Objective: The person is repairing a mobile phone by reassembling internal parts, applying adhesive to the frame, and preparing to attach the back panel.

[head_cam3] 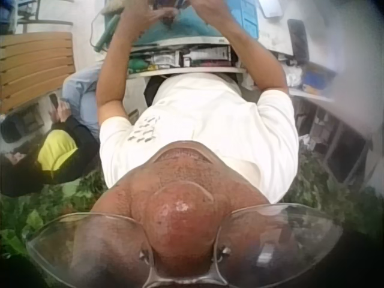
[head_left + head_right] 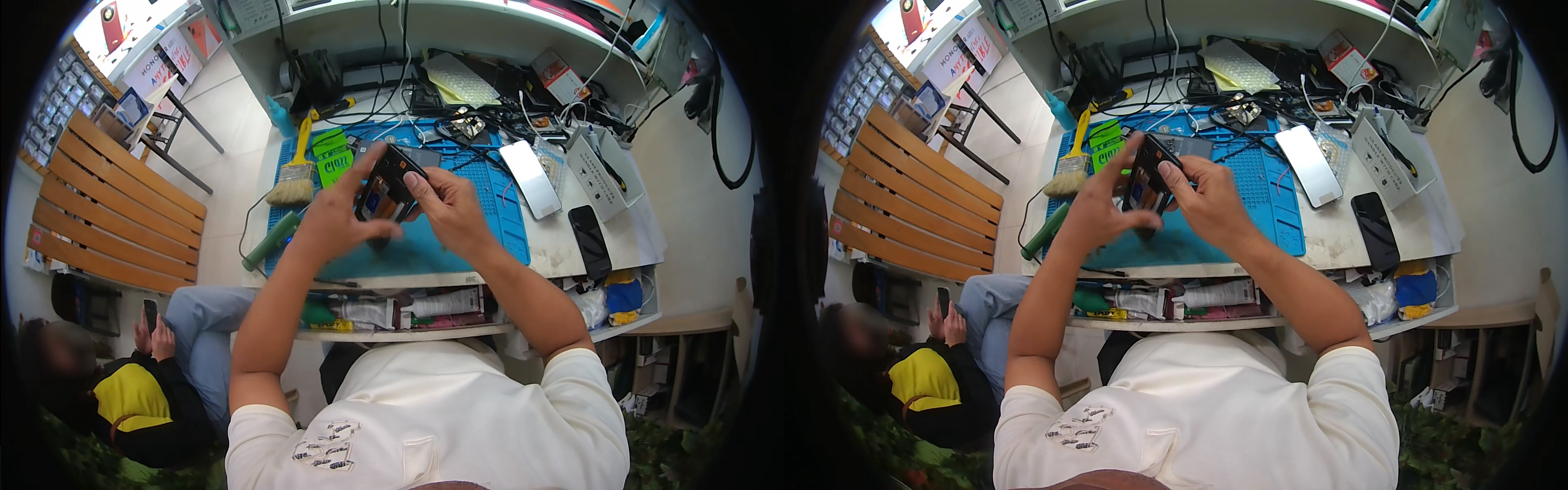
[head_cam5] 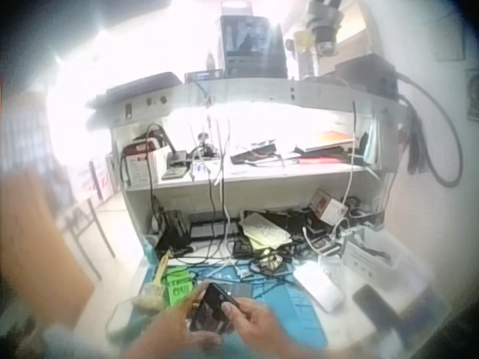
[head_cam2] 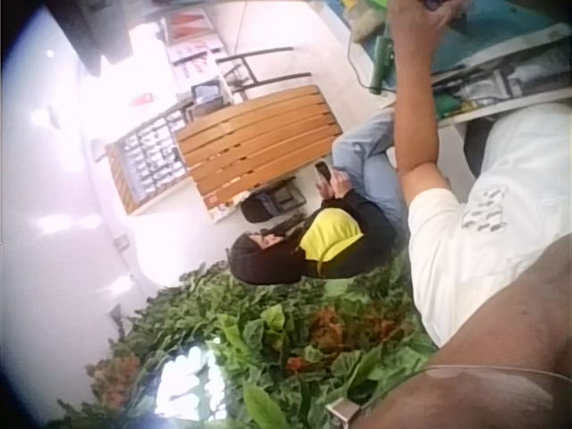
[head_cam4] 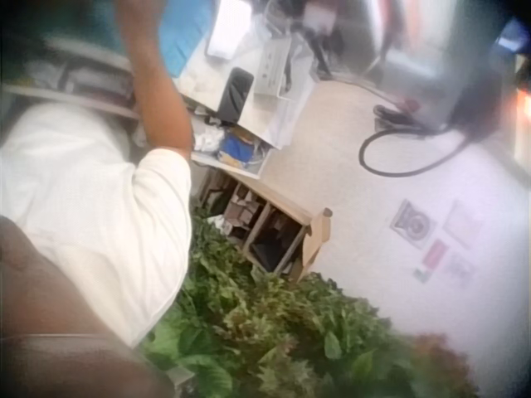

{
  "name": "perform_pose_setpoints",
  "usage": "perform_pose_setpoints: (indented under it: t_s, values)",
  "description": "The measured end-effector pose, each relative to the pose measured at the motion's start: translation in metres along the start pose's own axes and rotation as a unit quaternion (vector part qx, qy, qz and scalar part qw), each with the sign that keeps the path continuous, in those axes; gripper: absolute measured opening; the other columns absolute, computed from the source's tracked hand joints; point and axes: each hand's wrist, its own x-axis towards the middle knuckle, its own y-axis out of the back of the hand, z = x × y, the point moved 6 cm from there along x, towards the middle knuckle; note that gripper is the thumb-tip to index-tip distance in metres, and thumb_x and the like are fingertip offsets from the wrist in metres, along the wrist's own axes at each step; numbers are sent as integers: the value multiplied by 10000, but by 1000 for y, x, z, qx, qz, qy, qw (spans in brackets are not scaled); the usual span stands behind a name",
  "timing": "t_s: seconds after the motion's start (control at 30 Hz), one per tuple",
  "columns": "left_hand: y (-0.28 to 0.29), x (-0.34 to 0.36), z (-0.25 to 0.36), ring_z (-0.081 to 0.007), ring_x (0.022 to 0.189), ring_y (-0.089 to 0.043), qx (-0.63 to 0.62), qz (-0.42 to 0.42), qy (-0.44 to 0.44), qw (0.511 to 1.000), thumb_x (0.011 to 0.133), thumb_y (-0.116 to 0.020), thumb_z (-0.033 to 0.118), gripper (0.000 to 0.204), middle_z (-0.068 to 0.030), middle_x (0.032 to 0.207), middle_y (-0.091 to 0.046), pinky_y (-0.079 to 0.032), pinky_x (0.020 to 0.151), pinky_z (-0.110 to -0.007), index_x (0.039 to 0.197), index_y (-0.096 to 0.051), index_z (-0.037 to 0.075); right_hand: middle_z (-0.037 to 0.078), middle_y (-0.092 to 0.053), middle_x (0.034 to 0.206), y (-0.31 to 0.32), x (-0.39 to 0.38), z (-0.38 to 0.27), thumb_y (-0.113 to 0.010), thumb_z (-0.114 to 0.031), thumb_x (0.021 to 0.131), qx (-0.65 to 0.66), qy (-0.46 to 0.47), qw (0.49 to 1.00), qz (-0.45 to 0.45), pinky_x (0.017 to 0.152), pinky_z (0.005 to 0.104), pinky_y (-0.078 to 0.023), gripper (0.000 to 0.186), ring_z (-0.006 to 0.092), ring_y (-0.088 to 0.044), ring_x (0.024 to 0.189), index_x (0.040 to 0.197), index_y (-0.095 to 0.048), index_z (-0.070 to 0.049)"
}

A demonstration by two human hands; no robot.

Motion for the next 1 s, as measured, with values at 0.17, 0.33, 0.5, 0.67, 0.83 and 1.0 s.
perform_pose_setpoints:
  t_s: [0.17,0.33,0.5,0.67,0.83,1.0]
  values:
    - [6,51,-46,-139,943,-703,-135,10,75,988,1066,-764,446,456,-56,1007,-799,-561,896,-314,1297,-794,54,47,-747,807,5,10,7,-680,-365,1136,2,-42,999,-6,625,285,-612,424,113,-708,682,1066,-813,31]
    - [1,60,-48,-90,898,-648,-205,-1,74,976,1082,-749,442,423,-6,917,-767,-507,845,-246,1077,-844,30,78,-773,855,11,13,17,-681,-366,1134,22,-69,997,-24,633,293,-628,425,135,-733,707,1060,-797,36]
    - [-7,49,-47,-81,858,-667,-280,40,94,955,1053,-798,408,423,-20,909,-778,-534,799,-248,1094,-834,-11,100,-792,914,22,17,20,-696,-387,1121,83,-80,992,-55,655,321,-644,427,165,-755,736,1105,-784,30]
    - [-6,35,-39,-91,786,-683,-276,-7,141,951,1040,-820,372,377,-30,925,-779,-552,726,-246,1089,-824,-2,111,-790,928,39,27,24,-708,-409,1108,152,-120,979,-70,622,321,-639,427,182,-752,716,1089,-776,12]
    - [-11,36,-54,-85,750,-680,-337,38,127,932,1040,-825,342,357,-41,918,-779,-550,687,-243,1095,-805,-10,120,-769,874,35,21,30,-712,-412,1106,203,-185,960,-60,577,326,-638,457,182,-750,683,1001,-760,30]
    - [-21,36,-55,-92,724,-677,-371,41,137,918,1046,-817,330,353,-41,894,-777,-560,682,-271,1100,-800,-18,106,-755,828,39,21,39,-739,-418,1087,167,-119,977,-55,548,306,-612,444,165,-744,670,985,-757,14]
